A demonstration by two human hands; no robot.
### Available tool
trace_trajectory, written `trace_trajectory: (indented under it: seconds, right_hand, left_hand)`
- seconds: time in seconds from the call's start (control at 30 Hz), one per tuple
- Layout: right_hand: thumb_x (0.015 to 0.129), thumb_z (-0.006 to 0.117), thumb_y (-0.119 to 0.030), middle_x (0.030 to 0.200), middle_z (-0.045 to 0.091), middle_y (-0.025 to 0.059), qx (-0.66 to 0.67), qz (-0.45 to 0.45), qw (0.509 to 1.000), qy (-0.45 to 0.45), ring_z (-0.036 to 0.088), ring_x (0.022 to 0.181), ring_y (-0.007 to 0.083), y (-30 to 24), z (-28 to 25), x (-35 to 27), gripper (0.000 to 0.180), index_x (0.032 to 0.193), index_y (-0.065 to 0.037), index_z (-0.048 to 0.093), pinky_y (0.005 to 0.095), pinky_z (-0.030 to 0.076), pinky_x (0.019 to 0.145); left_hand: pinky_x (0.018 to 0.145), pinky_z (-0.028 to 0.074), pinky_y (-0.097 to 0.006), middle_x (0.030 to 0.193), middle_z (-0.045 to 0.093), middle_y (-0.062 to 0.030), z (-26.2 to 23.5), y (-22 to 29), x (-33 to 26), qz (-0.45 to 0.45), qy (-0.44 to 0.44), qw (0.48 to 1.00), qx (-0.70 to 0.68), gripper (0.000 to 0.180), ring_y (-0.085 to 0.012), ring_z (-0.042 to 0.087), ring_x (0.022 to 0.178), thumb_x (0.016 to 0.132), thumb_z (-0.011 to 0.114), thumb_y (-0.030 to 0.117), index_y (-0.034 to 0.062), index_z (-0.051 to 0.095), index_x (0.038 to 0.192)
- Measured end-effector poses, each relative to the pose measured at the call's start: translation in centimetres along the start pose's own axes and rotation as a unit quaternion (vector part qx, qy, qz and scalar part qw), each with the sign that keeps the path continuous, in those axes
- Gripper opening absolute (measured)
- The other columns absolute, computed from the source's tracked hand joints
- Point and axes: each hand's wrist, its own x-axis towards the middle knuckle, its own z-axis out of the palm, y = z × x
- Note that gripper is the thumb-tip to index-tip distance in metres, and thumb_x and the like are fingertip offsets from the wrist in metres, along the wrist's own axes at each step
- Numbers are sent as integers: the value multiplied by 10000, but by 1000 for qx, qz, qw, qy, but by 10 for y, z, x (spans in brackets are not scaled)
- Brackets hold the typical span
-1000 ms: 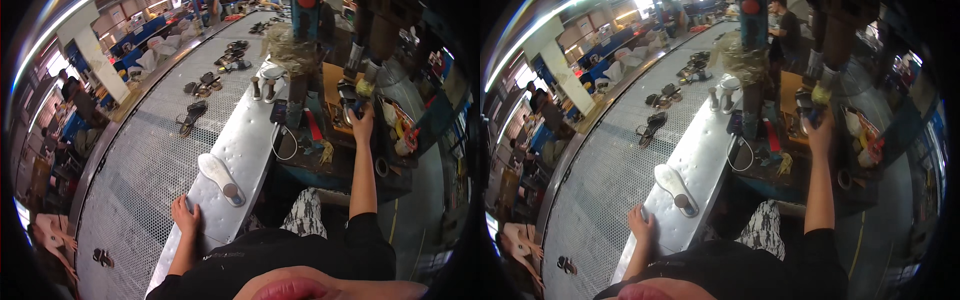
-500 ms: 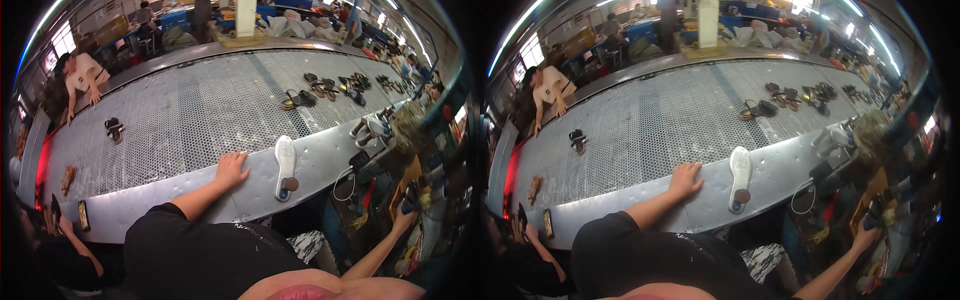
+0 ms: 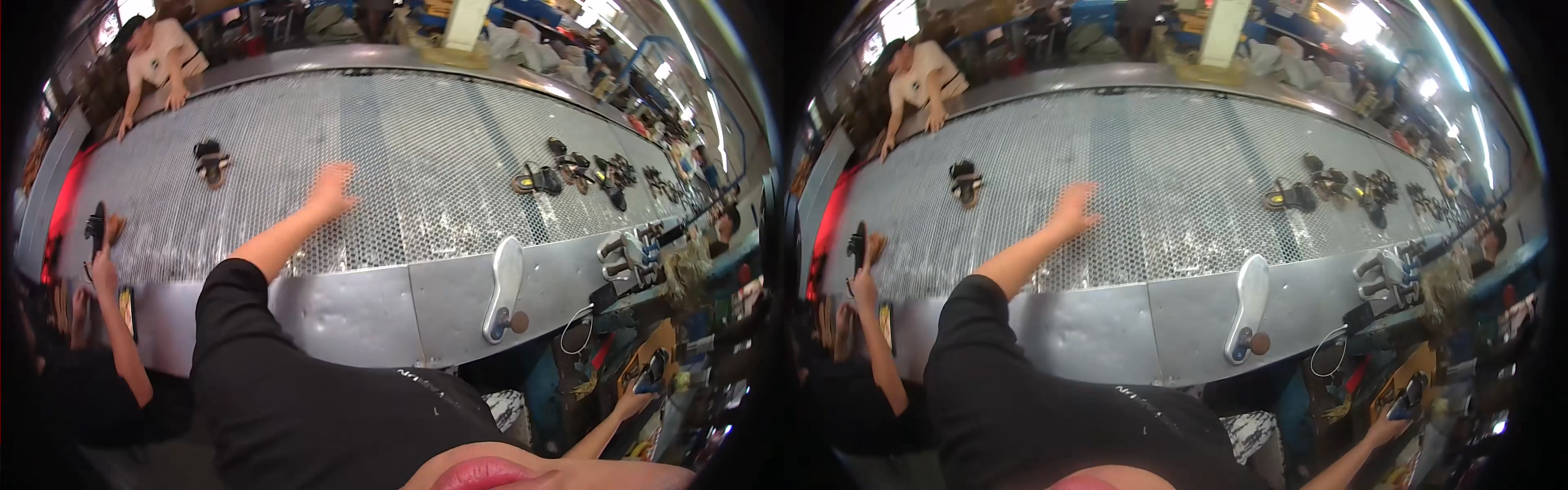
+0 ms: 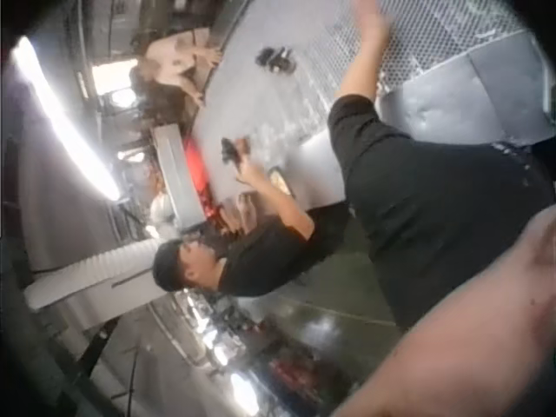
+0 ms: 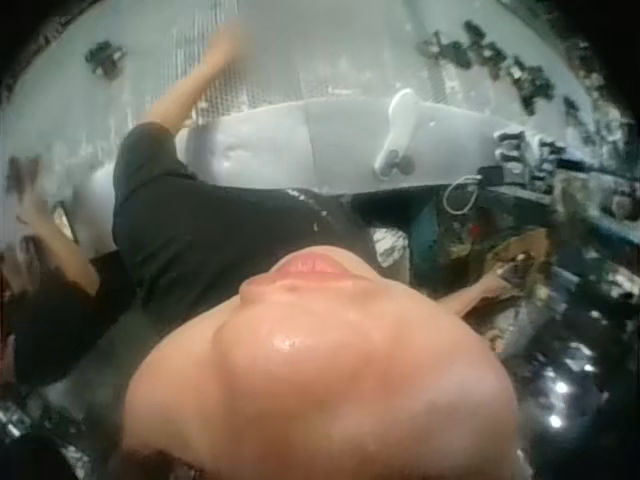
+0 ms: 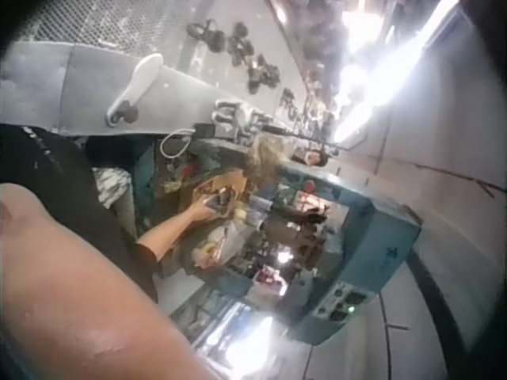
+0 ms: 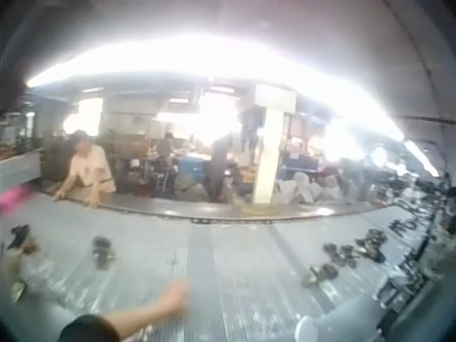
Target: The person assembles sandals by fitting shoe uppers onto shoe lasts and pressing them under a mechanical press machine.
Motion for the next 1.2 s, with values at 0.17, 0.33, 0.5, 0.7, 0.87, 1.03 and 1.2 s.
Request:
trace_trajectory:
  seconds: [0.17,0.33,0.5,0.7,0.87,1.03,1.2]
  right_hand:
    - [743,770,-344,1245,506,261,-69,12,996,49,504,1167,372,19,-10,-3,830,1331,85,370,429,441,947]
    - [734,765,-349,1288,474,281,-52,43,998,-4,471,1196,396,-21,-3,3,826,1324,80,377,430,395,987]
    - [739,749,-352,1341,472,242,-25,138,989,-40,480,1218,377,-24,-48,-4,833,1377,35,377,414,403,987]
    - [720,778,-256,1151,604,198,119,162,979,39,610,1030,326,-137,-83,-104,660,1252,18,498,382,445,926]
    - [681,778,-146,1151,609,122,437,71,897,8,583,1060,216,-228,-74,-174,526,1152,-40,568,341,429,941]
    - [651,783,-202,1082,611,169,425,38,884,-191,618,993,297,-283,-30,-172,592,1163,-24,546,371,469,884]
    - [651,764,-225,1185,535,244,319,-33,901,-292,534,1103,394,-295,12,-189,742,1262,33,431,419,436,960]
  left_hand:
    - [1028,366,-482,1382,455,-171,-102,-172,-12,-340,205,807,438,818,-374,432,1260,751,720,439,64,376,1392]
    - [1016,348,-570,1460,362,-172,-123,-264,-74,-592,26,777,214,687,-388,388,1301,876,527,566,331,268,1467]
    - [1006,401,-479,1347,460,-153,-77,-182,-49,-488,88,842,214,488,-331,447,1231,948,525,289,258,387,1415]
    - [988,390,-416,1132,593,-148,-26,-101,-68,-105,98,989,-37,465,-329,539,1098,713,587,-18,45,586,1174]
    - [1050,327,-438,1312,486,-195,4,-1,-52,-93,19,995,-13,766,-362,448,1221,734,708,202,42,378,1406]
    - [1083,267,-478,1405,406,-196,28,-12,-49,-111,-44,980,158,693,-356,352,1317,852,633,396,47,390,1399]
    - [1084,281,-446,1376,436,-162,22,7,-41,-93,-47,988,114,666,-334,362,1311,896,572,432,50,375,1404]
